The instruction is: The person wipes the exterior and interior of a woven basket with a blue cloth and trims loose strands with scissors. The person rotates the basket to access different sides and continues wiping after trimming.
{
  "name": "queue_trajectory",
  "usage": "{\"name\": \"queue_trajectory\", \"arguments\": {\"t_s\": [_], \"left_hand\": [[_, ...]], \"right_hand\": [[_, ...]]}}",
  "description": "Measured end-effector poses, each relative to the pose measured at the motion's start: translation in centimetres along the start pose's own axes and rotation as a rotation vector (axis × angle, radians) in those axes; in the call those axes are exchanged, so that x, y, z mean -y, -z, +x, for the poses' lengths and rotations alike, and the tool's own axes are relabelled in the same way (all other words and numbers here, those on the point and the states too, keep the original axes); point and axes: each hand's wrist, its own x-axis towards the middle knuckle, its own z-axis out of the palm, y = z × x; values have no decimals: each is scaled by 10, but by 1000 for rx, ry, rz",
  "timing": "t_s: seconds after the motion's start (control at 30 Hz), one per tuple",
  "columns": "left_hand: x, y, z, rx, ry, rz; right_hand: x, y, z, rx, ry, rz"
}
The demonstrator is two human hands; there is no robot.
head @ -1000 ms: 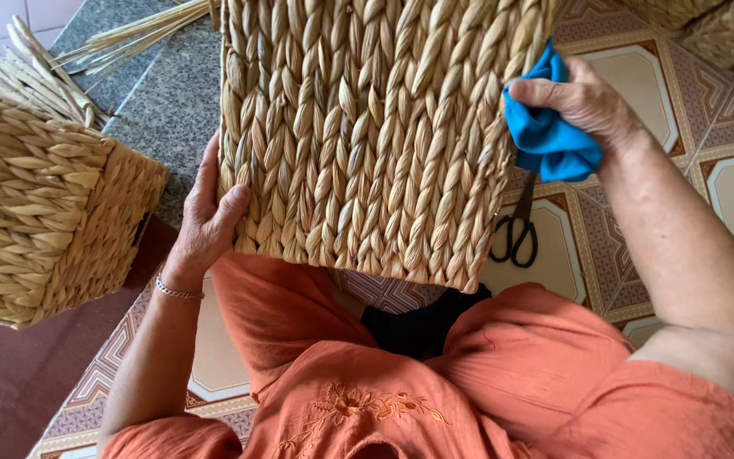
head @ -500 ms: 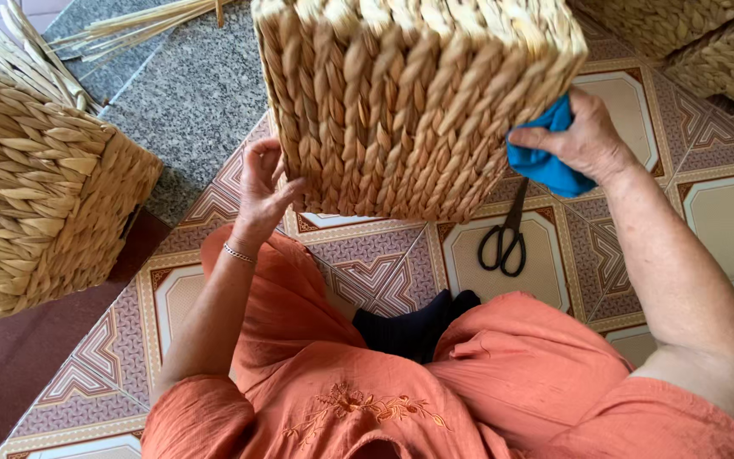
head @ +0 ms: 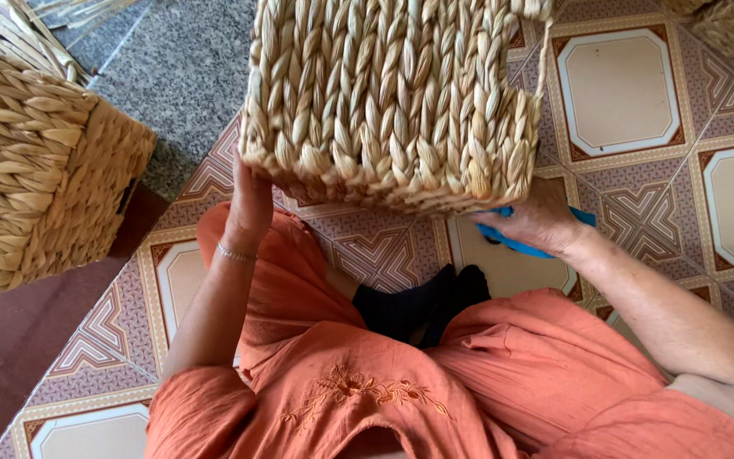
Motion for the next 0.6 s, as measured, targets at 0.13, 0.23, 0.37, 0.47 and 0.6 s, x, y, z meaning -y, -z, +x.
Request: {"name": "queue_trajectory", "arguments": {"t_s": [0.13,0.23,0.37,0.47,0.6], "left_hand": [[-14,-1,34,69,-61,13],[-28,2,44,101,-286,348],[-65,-28,43,65,-481,417],[-95,-53,37,-4,-568,308],[-95,-77,50,-83,-500,386]], "right_hand": [[5,-18,1,41,-99,-68],[-1,-22,10,194,-127,-147],[-49,30,16,122,12,-568],[-68,92,19,-250,-227,-347],[-33,140,34,-555,-193,-118]]}}
